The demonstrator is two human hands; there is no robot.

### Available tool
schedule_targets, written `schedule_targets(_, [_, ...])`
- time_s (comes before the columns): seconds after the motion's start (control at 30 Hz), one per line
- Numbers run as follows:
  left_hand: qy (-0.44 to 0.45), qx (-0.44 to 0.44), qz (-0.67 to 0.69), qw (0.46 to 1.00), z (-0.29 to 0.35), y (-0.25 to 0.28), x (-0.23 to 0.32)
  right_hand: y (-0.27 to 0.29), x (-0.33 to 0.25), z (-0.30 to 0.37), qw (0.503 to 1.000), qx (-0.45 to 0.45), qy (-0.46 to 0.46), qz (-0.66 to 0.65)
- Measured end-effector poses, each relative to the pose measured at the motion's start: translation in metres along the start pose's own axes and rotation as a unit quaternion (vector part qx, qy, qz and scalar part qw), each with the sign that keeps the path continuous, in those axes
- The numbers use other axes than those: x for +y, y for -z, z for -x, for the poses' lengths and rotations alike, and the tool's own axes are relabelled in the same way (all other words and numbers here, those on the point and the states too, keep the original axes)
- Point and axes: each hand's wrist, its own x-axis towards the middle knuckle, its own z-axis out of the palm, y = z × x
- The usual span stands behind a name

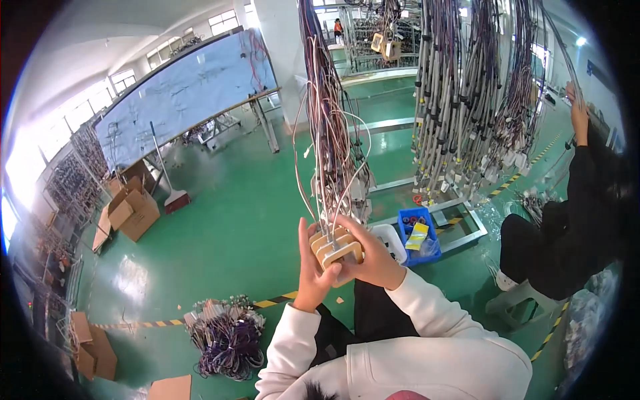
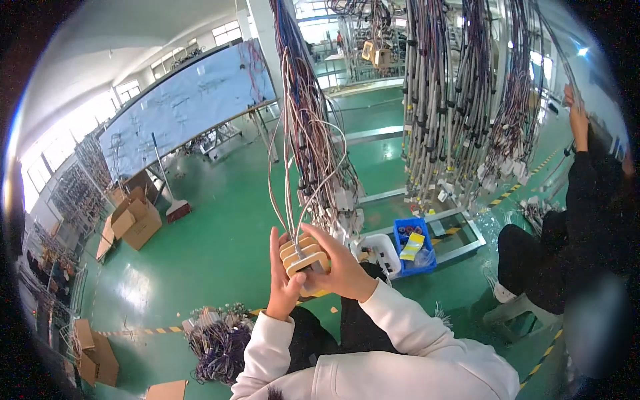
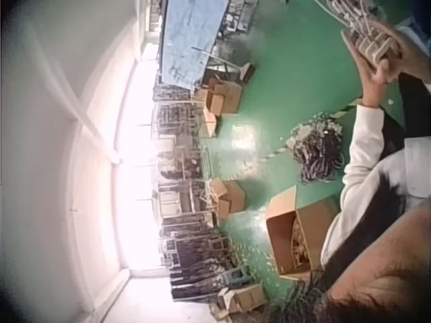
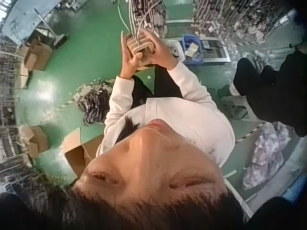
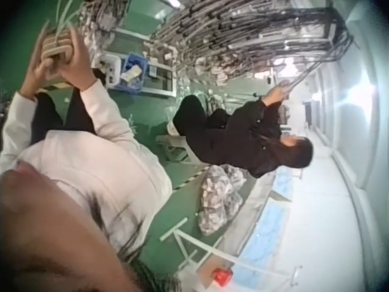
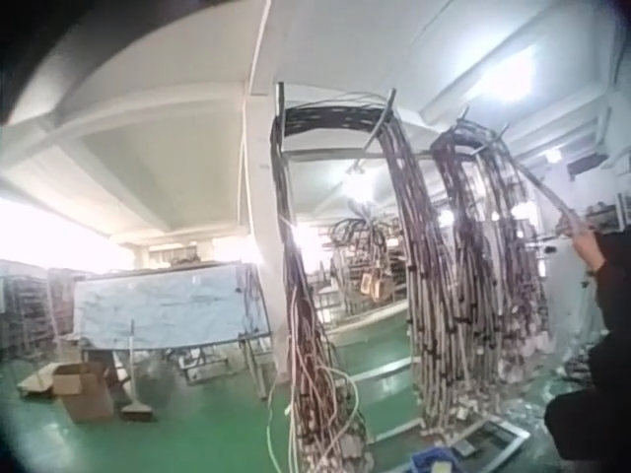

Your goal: Gathering, organizing, and bundling multiple wire harnesses using cable ties.

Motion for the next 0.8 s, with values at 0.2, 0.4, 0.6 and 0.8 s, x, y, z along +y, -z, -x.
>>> schedule_targets(0.2, [-0.001, -0.031, -0.057, 0.998, -0.002, -0.001, 0.02, 0.009, 0.008, 0.001, 0.998, -0.067, 0.009, -0.007])
schedule_targets(0.4, [0.035, -0.053, -0.022, 0.998, 0.003, 0.02, 0.047, 0.032, -0.026, -0.003, 0.989, -0.142, 0.026, -0.042])
schedule_targets(0.6, [0.075, -0.097, -0.061, 0.991, 0.009, 0.01, 0.077, 0.023, 0.002, -0.093, 0.84, -0.097, -0.295, -0.445])
schedule_targets(0.8, [0.053, -0.095, -0.235, 0.966, -0.012, 0.027, 0.053, 0.033, -0.025, -0.228, 0.818, 0.009, -0.183, -0.545])
